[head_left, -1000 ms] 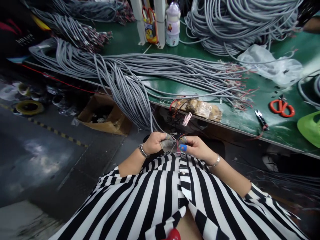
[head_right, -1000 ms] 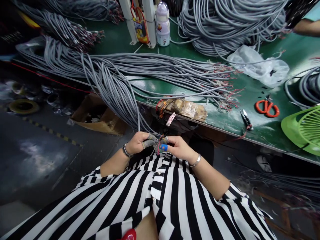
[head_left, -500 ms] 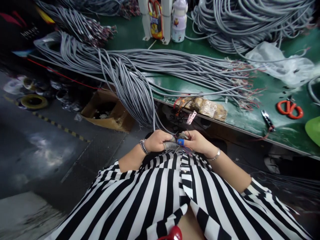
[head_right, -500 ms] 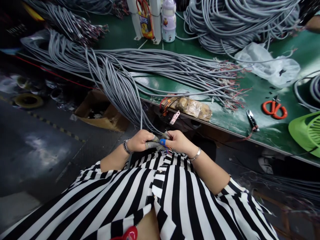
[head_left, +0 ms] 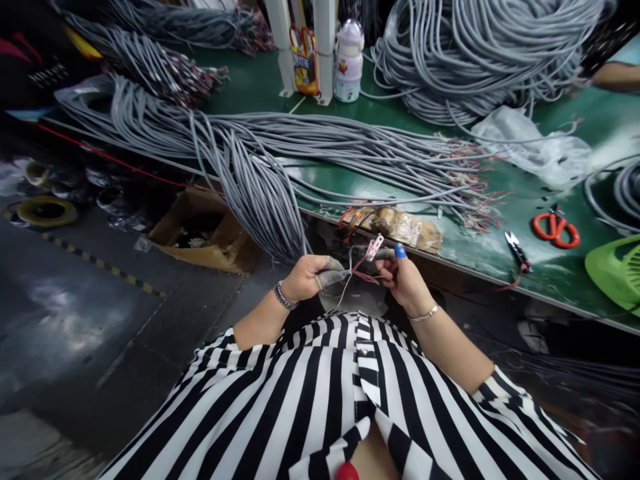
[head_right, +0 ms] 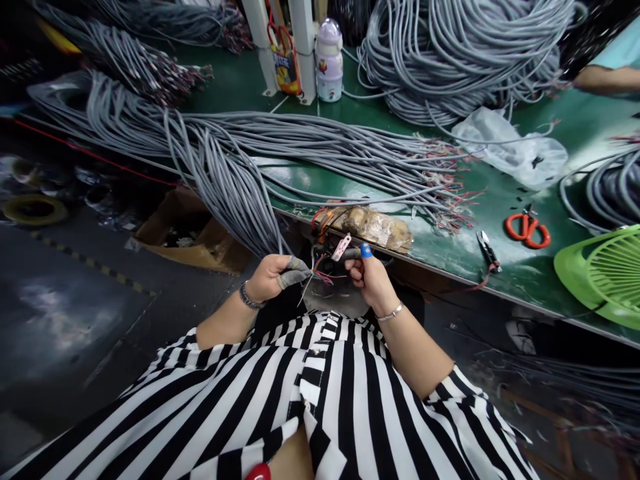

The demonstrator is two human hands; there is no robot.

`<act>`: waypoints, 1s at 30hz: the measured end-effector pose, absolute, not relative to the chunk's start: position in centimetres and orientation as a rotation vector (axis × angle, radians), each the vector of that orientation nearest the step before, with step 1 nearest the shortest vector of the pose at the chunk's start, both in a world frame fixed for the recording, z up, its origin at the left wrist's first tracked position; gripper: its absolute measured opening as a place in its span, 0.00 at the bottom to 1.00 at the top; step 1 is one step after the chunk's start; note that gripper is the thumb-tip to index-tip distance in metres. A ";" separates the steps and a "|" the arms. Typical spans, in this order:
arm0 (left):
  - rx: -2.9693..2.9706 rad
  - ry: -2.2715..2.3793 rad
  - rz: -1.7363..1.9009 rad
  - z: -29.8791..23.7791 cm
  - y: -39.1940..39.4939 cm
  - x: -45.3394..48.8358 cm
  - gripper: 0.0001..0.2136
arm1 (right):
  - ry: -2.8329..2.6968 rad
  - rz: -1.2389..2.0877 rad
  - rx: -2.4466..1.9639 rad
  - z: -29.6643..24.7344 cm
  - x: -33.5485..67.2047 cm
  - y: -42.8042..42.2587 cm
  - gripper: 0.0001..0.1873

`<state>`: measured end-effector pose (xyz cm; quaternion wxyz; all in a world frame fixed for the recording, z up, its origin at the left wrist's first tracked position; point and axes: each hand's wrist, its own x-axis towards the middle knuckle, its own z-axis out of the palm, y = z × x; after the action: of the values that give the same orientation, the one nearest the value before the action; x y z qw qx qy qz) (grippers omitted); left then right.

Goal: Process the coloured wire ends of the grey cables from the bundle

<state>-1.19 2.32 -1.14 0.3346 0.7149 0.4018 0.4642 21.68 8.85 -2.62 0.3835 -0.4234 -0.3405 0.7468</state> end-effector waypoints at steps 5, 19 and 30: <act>1.834 1.075 1.252 -1.5 3.9 0.1 0.14 | -0.838 2.017 -1.061 -2.0 20.0 10.2 0.30; 1.807 1.031 1.069 -2.7 5.8 1.2 0.18 | -0.675 1.977 -0.901 -2.8 18.3 10.2 0.26; 1.796 1.036 0.987 -2.6 6.0 1.2 0.21 | -0.591 2.017 -0.907 -3.5 18.3 9.8 0.28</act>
<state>1.19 5.98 -2.63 0.4100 0.7134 0.4114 0.3920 18.27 9.79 -3.46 0.4136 -0.3608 -0.2353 0.8022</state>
